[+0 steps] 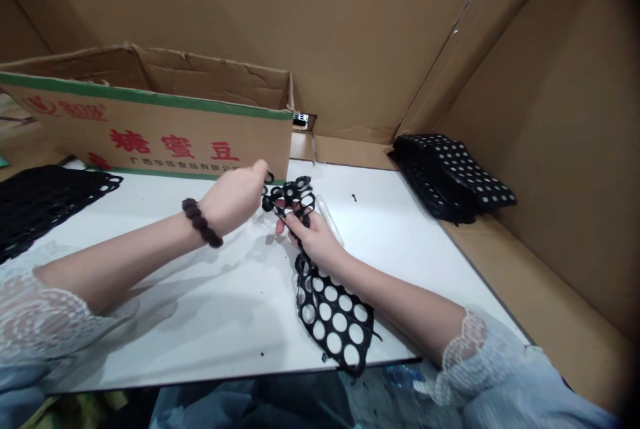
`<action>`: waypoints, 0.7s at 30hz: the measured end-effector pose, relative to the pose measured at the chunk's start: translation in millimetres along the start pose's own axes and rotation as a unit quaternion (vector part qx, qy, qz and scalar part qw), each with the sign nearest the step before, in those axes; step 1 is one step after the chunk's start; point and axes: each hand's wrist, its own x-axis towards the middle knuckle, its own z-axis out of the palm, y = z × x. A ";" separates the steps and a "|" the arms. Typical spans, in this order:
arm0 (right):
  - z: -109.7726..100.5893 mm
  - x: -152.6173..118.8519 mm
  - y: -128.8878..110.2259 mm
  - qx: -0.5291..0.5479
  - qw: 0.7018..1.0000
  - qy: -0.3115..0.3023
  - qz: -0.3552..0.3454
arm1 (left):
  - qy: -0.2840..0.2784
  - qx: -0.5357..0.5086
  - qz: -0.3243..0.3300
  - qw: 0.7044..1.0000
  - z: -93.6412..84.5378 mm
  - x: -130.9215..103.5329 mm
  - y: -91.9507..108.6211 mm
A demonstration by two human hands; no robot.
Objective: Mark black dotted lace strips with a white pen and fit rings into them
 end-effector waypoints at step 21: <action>0.9 -5.8 -1.2 0.110 0.992 0.033 0.051 | -0.087 -0.103 0.037 0.990 -7.8 -28.7 4.7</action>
